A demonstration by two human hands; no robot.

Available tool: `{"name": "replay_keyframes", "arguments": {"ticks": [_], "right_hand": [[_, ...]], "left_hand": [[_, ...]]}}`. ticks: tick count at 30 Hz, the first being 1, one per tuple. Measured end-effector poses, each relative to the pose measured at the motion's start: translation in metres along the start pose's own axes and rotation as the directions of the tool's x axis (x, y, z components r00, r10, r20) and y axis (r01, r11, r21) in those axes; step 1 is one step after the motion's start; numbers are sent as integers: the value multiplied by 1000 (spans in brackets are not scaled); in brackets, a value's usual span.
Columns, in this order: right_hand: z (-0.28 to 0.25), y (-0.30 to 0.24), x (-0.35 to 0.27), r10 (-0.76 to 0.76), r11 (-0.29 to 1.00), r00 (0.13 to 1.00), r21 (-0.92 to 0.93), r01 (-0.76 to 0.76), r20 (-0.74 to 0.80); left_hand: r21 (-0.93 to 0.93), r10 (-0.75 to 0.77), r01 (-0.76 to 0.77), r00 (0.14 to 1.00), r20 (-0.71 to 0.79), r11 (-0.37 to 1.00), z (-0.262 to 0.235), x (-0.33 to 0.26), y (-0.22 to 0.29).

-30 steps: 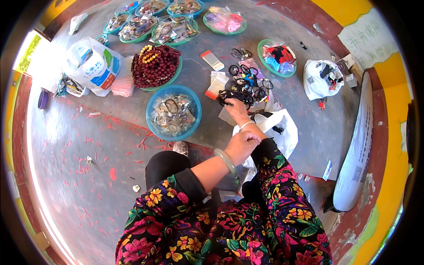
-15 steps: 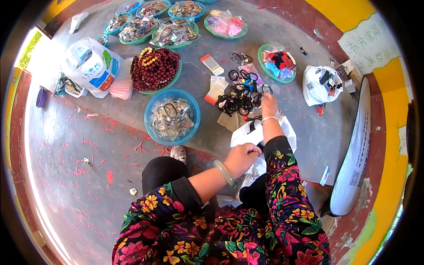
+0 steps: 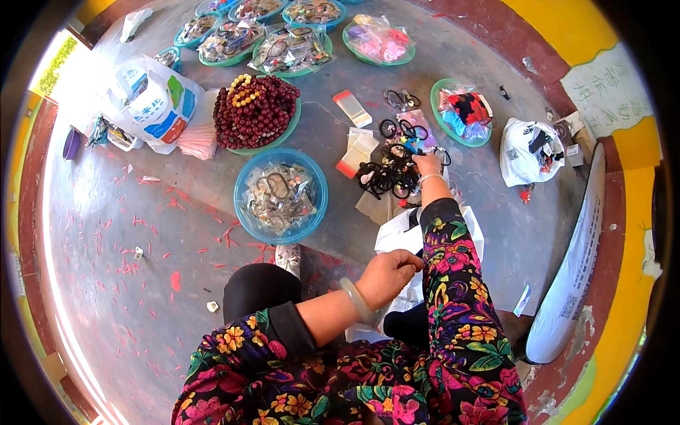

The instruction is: The person sits on the floor and sorts through a large white bag of hair accessories. They pick up various items, including black hair ties and colorful clips, and place them into smaller piles or onto the floor.

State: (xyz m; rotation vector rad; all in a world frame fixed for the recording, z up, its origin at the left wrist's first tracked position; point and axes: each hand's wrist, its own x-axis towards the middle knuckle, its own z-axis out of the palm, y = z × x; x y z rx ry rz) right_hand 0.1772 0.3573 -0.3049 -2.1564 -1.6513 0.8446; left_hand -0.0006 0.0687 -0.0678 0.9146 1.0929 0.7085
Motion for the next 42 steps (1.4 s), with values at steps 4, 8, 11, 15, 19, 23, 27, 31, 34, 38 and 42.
{"name": "replay_keyframes", "arguments": {"ticks": [4,8,11,15,19,23,27,31,34,38,42], "right_hand": [[-9,21,-21,79,909,917,348,-227,391],[-42,-21,-74,81,908,824,299,-293,560],[-57,5,-57,-106,989,930,133,63,351],[-53,-34,-53,-175,985,982,-17,174,-70],[-43,-40,-25,-105,994,915,-62,87,-390],[-20,-59,-22,-132,980,949,-183,80,-288],[1,-32,-6,-46,966,982,-259,-2,-181],[9,-32,-11,-53,959,992,-284,19,-112],[-12,-18,-12,-105,934,994,-346,90,-25],[-49,-34,-46,-63,946,975,-297,127,214],[-99,-41,-93,-211,969,934,-64,239,287]], "left_hand": [[-25,-4,5,999,32,1000,2,3,-3],[-40,4,-4,1000,-6,999,-3,-1,-6],[-8,5,-5,1000,31,1000,2,-2,-2],[30,-17,17,1000,11,999,0,-3,-4],[3,-16,16,999,32,1000,6,3,-9],[-25,-21,22,999,25,999,5,0,-9],[9,-33,33,999,24,999,5,-1,-1],[-5,-27,27,1000,0,1000,0,-3,-3],[27,0,0,1000,4,1000,2,-2,-2],[4,40,-40,999,12,999,5,-1,-3],[83,47,-51,998,50,995,7,1,-3]]}}
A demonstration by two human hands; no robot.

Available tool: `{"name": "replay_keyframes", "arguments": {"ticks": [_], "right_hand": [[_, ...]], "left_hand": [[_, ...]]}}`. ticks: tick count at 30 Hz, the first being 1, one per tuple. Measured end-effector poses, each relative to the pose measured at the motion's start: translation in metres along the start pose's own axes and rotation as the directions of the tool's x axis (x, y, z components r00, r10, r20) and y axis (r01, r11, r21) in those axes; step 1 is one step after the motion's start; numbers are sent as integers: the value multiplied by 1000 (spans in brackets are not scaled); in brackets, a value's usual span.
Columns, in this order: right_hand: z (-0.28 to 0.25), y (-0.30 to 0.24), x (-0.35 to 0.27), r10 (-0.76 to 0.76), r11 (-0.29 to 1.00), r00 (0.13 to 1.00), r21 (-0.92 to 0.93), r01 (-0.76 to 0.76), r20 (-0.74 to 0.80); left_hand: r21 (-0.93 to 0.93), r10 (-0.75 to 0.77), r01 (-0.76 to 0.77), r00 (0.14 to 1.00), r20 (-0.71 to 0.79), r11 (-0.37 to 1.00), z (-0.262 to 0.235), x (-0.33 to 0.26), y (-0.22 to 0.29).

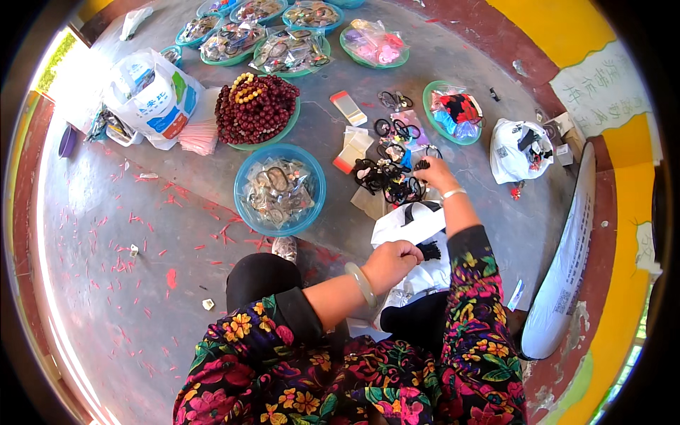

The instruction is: The person sits on the floor and sorts through a large white bag of hair accessories. They pick up various items, including black hair ties and colorful clips, and place them into smaller piles or onto the floor.

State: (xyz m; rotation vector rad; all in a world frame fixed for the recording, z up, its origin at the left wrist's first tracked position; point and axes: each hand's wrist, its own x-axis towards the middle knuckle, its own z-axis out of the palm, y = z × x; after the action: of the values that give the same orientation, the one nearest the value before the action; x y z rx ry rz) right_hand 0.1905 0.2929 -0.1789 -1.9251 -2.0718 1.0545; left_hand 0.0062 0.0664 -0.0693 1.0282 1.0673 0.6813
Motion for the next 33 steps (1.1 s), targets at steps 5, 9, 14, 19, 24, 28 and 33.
{"name": "replay_keyframes", "arguments": {"ticks": [5,9,14,19,24,28,33], "right_hand": [[-54,-33,-109,-314,948,910,29,318,270],[-67,-3,-167,-176,984,908,44,173,380],[-65,19,-176,-171,985,942,33,169,290],[-56,0,-112,-153,987,980,71,145,127],[-10,-18,-25,67,968,998,241,-63,-6],[30,10,38,194,953,981,241,-181,-31],[75,55,96,218,968,946,-69,-240,-239]], "left_hand": [[98,5,-7,1000,19,995,-2,-8,2],[242,141,-155,987,73,958,2,-10,-3],[373,132,-162,986,105,914,4,-15,0],[445,145,-192,980,138,875,6,-13,-5],[510,118,-189,979,169,839,5,-12,-6],[540,51,-149,980,191,829,9,-15,-1],[578,34,-183,965,259,795,10,-13,-7]]}}
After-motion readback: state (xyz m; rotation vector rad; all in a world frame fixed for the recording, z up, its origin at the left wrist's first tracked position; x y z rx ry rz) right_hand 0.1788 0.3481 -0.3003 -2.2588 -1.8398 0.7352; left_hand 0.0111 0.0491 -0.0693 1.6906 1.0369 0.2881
